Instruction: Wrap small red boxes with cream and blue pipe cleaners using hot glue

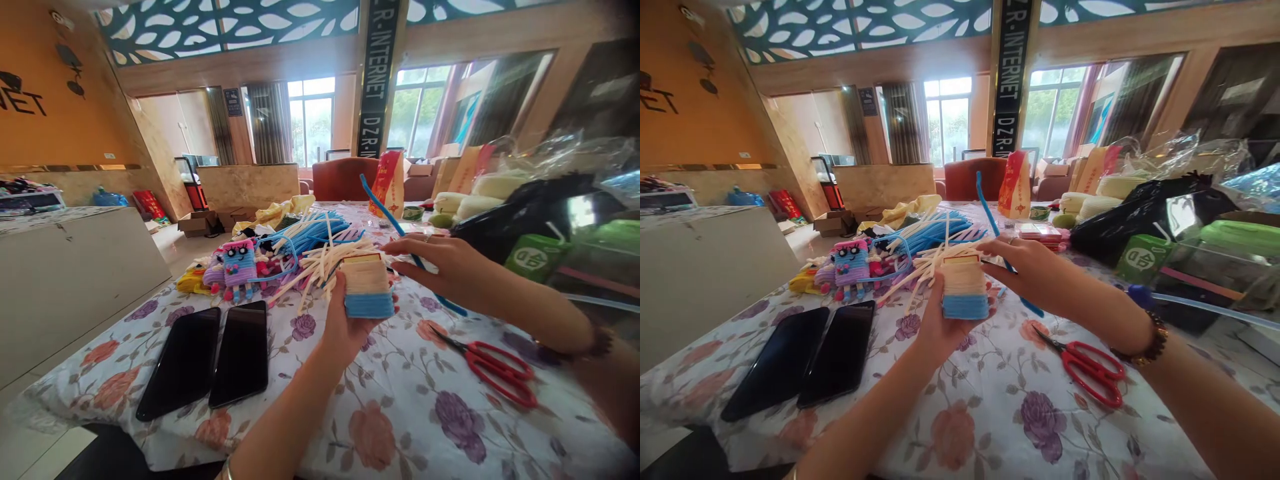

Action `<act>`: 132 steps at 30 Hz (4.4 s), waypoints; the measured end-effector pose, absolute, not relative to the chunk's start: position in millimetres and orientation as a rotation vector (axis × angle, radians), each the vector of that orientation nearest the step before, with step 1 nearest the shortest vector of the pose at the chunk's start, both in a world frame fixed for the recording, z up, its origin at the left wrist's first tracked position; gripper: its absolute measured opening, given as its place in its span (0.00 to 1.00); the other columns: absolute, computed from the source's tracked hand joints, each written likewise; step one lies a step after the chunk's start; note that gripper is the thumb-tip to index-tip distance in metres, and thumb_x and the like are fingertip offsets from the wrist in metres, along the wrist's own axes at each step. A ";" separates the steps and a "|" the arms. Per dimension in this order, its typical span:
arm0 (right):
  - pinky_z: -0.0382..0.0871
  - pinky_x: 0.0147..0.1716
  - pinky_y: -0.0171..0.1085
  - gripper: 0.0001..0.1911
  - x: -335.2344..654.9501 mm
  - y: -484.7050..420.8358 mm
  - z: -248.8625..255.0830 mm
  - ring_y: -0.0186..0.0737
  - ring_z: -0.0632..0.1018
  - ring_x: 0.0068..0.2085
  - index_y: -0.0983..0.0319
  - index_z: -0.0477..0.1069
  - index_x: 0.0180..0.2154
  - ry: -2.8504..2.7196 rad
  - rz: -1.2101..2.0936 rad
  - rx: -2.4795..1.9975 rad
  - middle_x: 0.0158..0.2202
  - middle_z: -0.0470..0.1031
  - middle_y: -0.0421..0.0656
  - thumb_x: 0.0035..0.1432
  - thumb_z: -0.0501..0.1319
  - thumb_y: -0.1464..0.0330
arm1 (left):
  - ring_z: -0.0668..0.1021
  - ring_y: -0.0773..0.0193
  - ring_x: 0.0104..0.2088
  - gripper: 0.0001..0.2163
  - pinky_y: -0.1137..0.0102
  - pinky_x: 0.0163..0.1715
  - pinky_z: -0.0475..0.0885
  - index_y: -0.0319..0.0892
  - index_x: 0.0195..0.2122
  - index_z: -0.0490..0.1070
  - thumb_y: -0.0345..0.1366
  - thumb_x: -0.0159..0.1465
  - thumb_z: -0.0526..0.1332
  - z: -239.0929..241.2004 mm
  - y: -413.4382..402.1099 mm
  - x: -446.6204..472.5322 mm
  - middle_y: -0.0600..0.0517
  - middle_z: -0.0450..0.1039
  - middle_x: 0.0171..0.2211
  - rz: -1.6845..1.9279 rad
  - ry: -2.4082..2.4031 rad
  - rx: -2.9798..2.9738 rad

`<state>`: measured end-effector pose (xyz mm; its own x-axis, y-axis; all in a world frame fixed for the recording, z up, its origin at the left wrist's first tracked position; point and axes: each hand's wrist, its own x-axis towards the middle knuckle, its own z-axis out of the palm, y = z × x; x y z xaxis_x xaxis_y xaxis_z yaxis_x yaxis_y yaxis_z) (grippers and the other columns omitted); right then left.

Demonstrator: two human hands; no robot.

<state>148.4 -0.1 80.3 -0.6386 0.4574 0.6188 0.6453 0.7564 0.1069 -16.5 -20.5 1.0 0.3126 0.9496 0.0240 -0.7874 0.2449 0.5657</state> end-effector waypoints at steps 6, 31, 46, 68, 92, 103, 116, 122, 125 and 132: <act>0.73 0.38 0.42 0.20 153.6 5.2 70.1 0.45 0.79 0.41 0.62 0.65 0.53 -2.409 -0.234 -0.932 0.43 0.78 0.48 0.62 0.53 0.61 | 0.80 0.55 0.33 0.32 0.56 0.43 0.72 0.35 0.49 0.69 0.58 0.62 0.43 -3.9 -21.7 -8.3 0.40 0.77 0.36 1.185 0.399 0.600; 0.72 0.36 0.38 0.25 168.1 -10.8 36.8 0.34 0.74 0.33 0.57 0.61 0.51 -1.946 0.895 -0.803 0.32 0.70 0.38 0.51 0.64 0.63 | 0.80 0.55 0.38 0.25 0.56 0.45 0.72 0.38 0.46 0.72 0.54 0.62 0.49 -8.1 -30.2 -4.5 0.43 0.78 0.39 1.108 0.504 0.690; 0.70 0.41 0.41 0.20 174.2 -5.7 28.2 0.40 0.76 0.42 0.55 0.59 0.53 -2.129 0.392 -0.873 0.45 0.76 0.43 0.59 0.56 0.68 | 0.78 0.59 0.38 0.18 0.61 0.44 0.71 0.42 0.44 0.73 0.48 0.59 0.58 -4.4 -30.1 -2.1 0.48 0.77 0.38 1.157 0.520 0.876; 0.53 0.62 0.46 0.19 172.7 -4.4 31.4 0.39 0.61 0.62 0.51 0.59 0.53 -1.837 0.900 -0.547 0.60 0.61 0.42 0.60 0.57 0.63 | 0.68 0.53 0.52 0.27 0.58 0.56 0.60 0.49 0.55 0.66 0.46 0.54 0.65 -24.0 -24.8 -7.7 0.47 0.70 0.51 1.604 1.085 2.595; 0.71 0.46 0.35 0.08 168.1 -3.1 34.5 0.33 0.77 0.44 0.56 0.72 0.39 -1.430 1.073 -0.554 0.43 0.74 0.38 0.54 0.63 0.68 | 0.69 0.52 0.51 0.17 0.55 0.48 0.67 0.46 0.48 0.70 0.44 0.59 0.60 -24.1 -29.4 -4.0 0.42 0.68 0.50 1.721 0.834 3.186; 0.61 0.58 0.41 0.16 165.7 -8.2 36.4 0.36 0.72 0.53 0.52 0.71 0.42 -1.512 1.109 -0.414 0.50 0.71 0.36 0.52 0.64 0.73 | 0.67 0.52 0.52 0.17 0.55 0.50 0.65 0.45 0.49 0.69 0.43 0.60 0.60 -21.8 -31.0 -4.3 0.41 0.67 0.50 1.802 0.791 3.161; 0.63 0.56 0.36 0.13 168.5 -9.8 41.9 0.33 0.73 0.50 0.53 0.72 0.40 -1.393 1.128 -0.413 0.47 0.72 0.36 0.54 0.63 0.74 | 0.66 0.53 0.51 0.17 0.55 0.50 0.65 0.45 0.49 0.68 0.43 0.59 0.60 -17.1 -32.2 -2.5 0.41 0.64 0.50 1.896 0.831 3.026; 0.69 0.46 0.34 0.13 177.8 -4.9 43.4 0.32 0.75 0.43 0.52 0.72 0.40 -1.413 1.185 -0.525 0.45 0.74 0.36 0.51 0.64 0.71 | 0.67 0.54 0.51 0.22 0.56 0.52 0.64 0.42 0.51 0.65 0.44 0.57 0.62 -22.1 -28.5 -3.9 0.41 0.65 0.50 1.933 0.901 2.926; 0.71 0.40 0.35 0.13 175.8 -2.9 34.5 0.34 0.76 0.39 0.54 0.73 0.40 -1.503 1.131 -0.670 0.41 0.74 0.38 0.49 0.65 0.68 | 0.67 0.54 0.50 0.21 0.56 0.51 0.65 0.43 0.51 0.65 0.43 0.57 0.62 -22.2 -28.2 -4.1 0.42 0.65 0.49 1.934 1.031 2.900; 0.73 0.35 0.39 0.14 177.6 -7.9 4.0 0.39 0.77 0.36 0.52 0.71 0.44 -1.753 1.000 -0.870 0.34 0.76 0.38 0.54 0.61 0.63 | 0.67 0.54 0.48 0.18 0.57 0.50 0.64 0.43 0.48 0.68 0.44 0.59 0.60 -21.6 -27.9 -4.3 0.42 0.67 0.47 2.003 1.281 2.803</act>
